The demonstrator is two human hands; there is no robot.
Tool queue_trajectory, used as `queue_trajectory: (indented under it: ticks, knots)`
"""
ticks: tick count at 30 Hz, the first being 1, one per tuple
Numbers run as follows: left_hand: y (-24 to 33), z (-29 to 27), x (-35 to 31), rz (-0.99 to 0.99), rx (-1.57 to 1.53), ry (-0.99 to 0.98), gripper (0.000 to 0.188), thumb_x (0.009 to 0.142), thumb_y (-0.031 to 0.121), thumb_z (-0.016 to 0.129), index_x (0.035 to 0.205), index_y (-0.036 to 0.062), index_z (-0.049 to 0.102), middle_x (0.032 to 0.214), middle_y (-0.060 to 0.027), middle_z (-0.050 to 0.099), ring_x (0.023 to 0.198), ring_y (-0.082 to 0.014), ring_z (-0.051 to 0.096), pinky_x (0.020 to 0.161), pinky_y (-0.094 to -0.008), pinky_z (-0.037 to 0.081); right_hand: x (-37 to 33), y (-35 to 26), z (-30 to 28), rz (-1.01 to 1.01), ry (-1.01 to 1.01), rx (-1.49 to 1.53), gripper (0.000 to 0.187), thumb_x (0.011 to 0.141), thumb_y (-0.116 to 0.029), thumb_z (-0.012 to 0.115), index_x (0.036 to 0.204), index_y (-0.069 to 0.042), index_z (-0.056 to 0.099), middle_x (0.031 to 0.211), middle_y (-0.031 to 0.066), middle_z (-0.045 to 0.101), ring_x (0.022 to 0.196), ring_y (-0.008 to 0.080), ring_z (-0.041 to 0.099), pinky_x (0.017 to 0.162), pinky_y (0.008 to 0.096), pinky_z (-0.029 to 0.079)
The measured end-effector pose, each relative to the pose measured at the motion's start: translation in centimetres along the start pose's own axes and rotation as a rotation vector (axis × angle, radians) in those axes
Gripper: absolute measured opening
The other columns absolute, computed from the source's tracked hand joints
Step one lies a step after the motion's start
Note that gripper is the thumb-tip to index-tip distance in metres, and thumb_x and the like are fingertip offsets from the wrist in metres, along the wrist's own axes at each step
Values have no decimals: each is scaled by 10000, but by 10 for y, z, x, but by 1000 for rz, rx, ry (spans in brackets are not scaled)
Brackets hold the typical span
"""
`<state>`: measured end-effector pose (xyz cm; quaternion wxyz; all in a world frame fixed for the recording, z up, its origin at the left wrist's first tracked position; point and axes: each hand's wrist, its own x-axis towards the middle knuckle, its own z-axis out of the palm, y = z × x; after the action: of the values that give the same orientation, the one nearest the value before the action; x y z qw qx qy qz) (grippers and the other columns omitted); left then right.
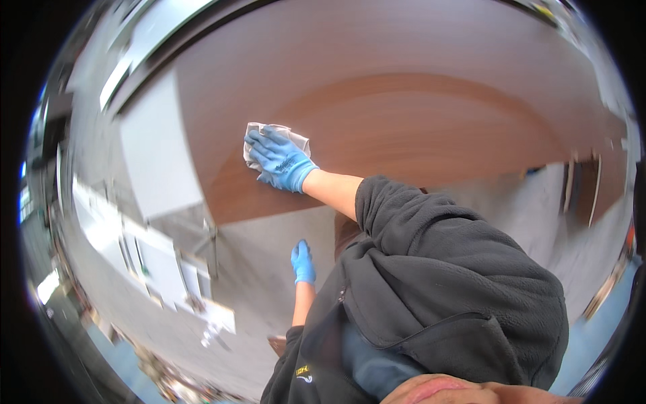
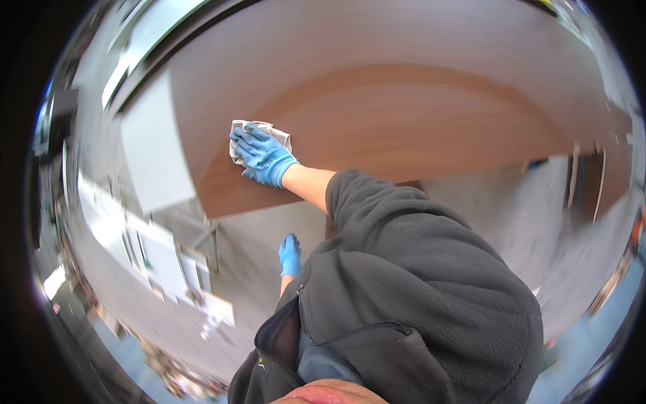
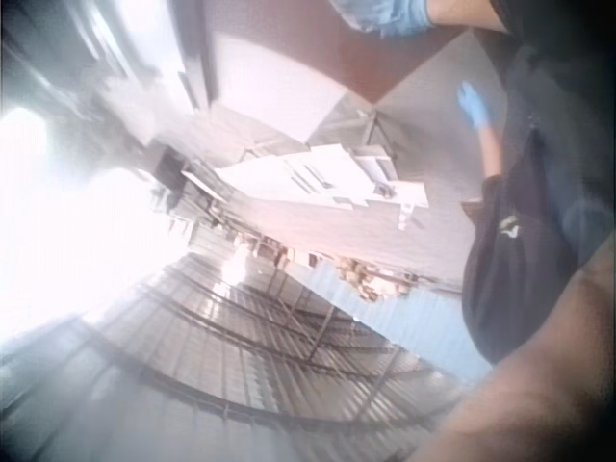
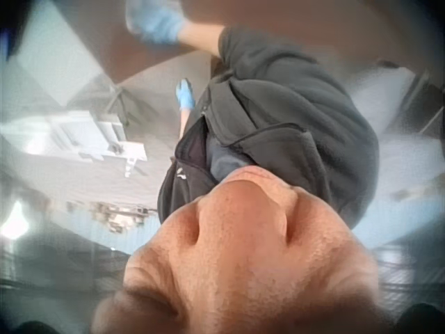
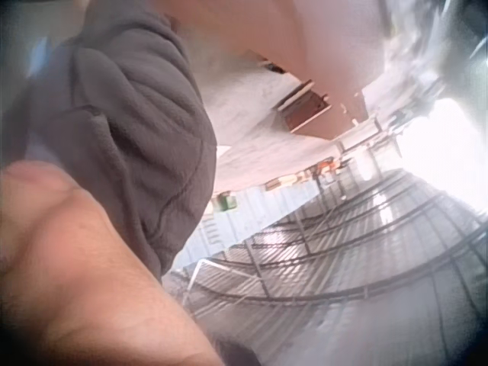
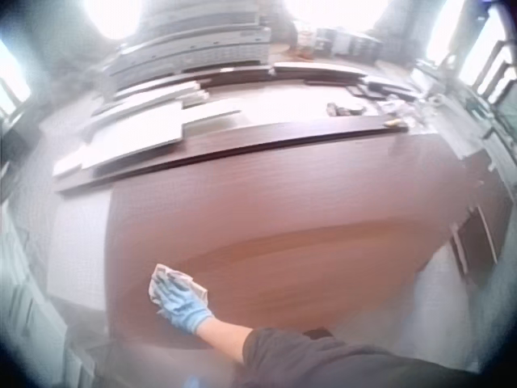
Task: The person places a large brown wood panel on a workbench, trims its edge with a utility knife, then wipes the surface with a cloth. They pour liquid from a bottle onto the cloth and continue wiping the panel. Finally, they mark the panel with a marker.
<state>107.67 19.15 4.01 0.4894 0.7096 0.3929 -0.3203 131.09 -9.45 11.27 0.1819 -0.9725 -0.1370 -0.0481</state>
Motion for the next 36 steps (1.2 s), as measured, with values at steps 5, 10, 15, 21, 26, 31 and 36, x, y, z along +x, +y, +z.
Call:
queue_trajectory:
  ticks: [5,10,15,21,26,31,36]
  knots:
    - [45,77,2,-87,-118,2,849,1087,673,472,1632,22,512,1667,-152,540,1519,-315,511,1282,-510,338,-131,162,-108,402,21,-89,741,1035,-508,626,1623,-72,512,1761,173,396,1685,367,260,1386,545,142]
    - [99,162,-1,214,325,133,896,1065,758,372,1689,122,466,1769,-82,440,1625,-279,382,1335,-501,259,-321,334,-218,717,450,-274,274,895,-302,693,1122,-153,731,1299,150,617,1250,366,598,1070,514,527]
    - [124,209,-19,579,2556,231,789,1046,675,392,1644,173,505,1751,-52,438,1607,-259,388,1312,-461,282,-559,475,-276,1077,378,-528,347,1000,-325,611,1281,-122,627,1387,177,575,1341,403,551,1180,530,440]
    - [131,230,-50,482,2518,146,641,1061,595,440,1503,171,629,1597,-64,581,1461,-283,535,1175,-483,412,-748,524,-280,1542,276,-805,675,1054,-544,545,1553,-90,547,1692,166,480,1570,371,427,1312,618,204]
    - [144,237,-57,492,2525,74,538,1073,529,480,1385,170,733,1469,-74,701,1339,-303,657,1060,-502,521,-672,449,-245,1513,244,-697,762,1054,-572,547,1597,-39,505,1701,220,454,1634,406,346,1339,611,182]
    - [152,239,-60,514,2525,12,473,1082,472,516,1293,171,815,1368,-81,796,1243,-318,754,964,-518,609,-653,406,-231,1247,504,-494,752,1080,-524,540,1632,-16,488,1744,235,413,1662,417,310,1353,628,158]
    - [155,241,-64,467,2574,27,448,1080,451,535,1302,180,814,1380,-74,791,1250,-311,753,946,-527,615,-730,477,-278,1501,356,-714,673,1050,-466,614,1523,12,582,1610,199,581,1587,381,441,1338,590,219]
